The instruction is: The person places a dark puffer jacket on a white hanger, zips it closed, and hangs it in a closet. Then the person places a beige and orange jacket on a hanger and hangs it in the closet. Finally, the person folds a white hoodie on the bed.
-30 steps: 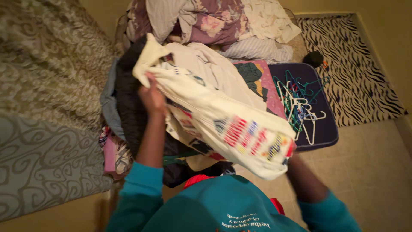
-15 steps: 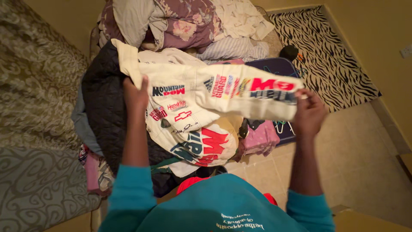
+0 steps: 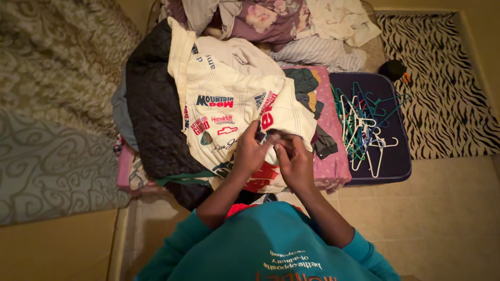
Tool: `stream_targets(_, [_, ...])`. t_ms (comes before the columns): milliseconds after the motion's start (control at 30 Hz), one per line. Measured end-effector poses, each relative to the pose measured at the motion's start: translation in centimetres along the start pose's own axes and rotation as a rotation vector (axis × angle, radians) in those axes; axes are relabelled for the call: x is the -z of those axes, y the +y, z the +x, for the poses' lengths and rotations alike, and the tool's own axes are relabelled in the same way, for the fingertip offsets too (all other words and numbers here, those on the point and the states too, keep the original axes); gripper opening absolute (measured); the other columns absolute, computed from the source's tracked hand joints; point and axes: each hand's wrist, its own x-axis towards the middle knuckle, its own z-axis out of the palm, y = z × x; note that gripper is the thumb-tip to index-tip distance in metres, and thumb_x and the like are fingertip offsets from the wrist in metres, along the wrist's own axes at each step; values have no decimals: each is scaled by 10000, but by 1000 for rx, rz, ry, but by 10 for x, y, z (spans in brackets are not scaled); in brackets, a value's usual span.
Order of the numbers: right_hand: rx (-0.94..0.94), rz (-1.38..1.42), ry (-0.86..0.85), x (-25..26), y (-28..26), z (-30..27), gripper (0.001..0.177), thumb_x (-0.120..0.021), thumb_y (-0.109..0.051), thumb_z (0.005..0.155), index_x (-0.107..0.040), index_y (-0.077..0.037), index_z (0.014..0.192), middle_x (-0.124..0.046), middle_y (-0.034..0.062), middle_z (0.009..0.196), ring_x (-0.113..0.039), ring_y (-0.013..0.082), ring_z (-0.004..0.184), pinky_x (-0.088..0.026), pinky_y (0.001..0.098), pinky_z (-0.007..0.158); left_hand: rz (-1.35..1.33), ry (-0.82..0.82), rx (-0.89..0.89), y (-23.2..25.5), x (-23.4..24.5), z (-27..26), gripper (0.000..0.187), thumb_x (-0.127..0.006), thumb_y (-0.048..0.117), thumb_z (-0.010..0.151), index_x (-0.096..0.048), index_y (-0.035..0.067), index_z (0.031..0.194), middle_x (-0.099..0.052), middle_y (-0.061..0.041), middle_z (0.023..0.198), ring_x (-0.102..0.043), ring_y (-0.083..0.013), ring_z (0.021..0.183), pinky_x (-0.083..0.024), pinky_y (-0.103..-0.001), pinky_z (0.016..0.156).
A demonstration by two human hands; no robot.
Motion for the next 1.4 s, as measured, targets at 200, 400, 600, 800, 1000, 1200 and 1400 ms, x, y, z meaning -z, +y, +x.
stream_targets(200, [47, -598, -96, 27, 26, -6, 107, -731, -113, 958, -731, -34, 1030, -737, 198, 894, -717, 346, 785, -546, 399, 681, 124, 81, -98, 2, -1, -16, 295, -720, 64, 859, -622, 47, 1136, -737, -160, 950, -755, -280, 897, -562, -374, 757])
stream_targets(400, [344, -349, -116, 51, 56, 28, 241, -625, -34, 937, -660, 6, 1172, -712, 195, 1069, -703, 370, 956, -563, 429, 795, 271, -34, -371, 31, -29, -42, 320, -744, 57, 827, -574, 54, 1098, -660, -190, 918, -675, -404, 896, -516, -481, 747])
stream_targets(600, [-525, 687, 20, 49, 57, 45, 182, -640, -64, 949, -670, -15, 1122, -701, 60, 950, -681, 127, 760, -545, 291, 600, 266, -71, -380, 50, -43, -49, 327, -747, 77, 855, -549, 53, 1114, -665, -198, 959, -661, -431, 911, -498, -500, 704])
stream_targets(800, [-633, 858, -132, 58, 79, 52, 182, -629, -54, 981, -654, -5, 1155, -692, 71, 987, -669, 154, 802, -541, 310, 647, 356, -100, -433, 57, -44, -58, 319, -727, 87, 860, -543, 44, 1117, -660, -180, 954, -673, -415, 896, -503, -501, 706])
stream_targets(1000, [-753, 613, -455, 42, 108, 70, 238, -612, -74, 986, -620, -7, 1213, -675, 76, 1067, -647, 160, 894, -521, 318, 731, 471, -164, -479, 50, -37, -58, 306, -715, 168, 905, -566, 39, 1139, -656, -155, 900, -680, -375, 801, -509, -485, 657])
stream_targets(1200, [-700, 601, -465, 26, 122, 68, 294, -595, -95, 990, -586, -9, 1271, -659, 80, 1146, -625, 166, 987, -501, 326, 814, 374, -298, -236, 14, -46, -73, 362, -775, 307, 904, -600, 64, 1109, -673, -113, 802, -676, -285, 704, -498, -413, 614])
stream_targets(1400, [-607, 572, -387, 66, 109, 67, 352, -577, -115, 994, -552, -11, 1330, -643, 84, 1226, -604, 173, 1080, -481, 333, 897, -215, -691, 267, -88, -36, -75, 593, -461, 577, 1096, -629, 51, 1312, -703, -54, 1134, -657, -104, 935, -547, -278, 739])
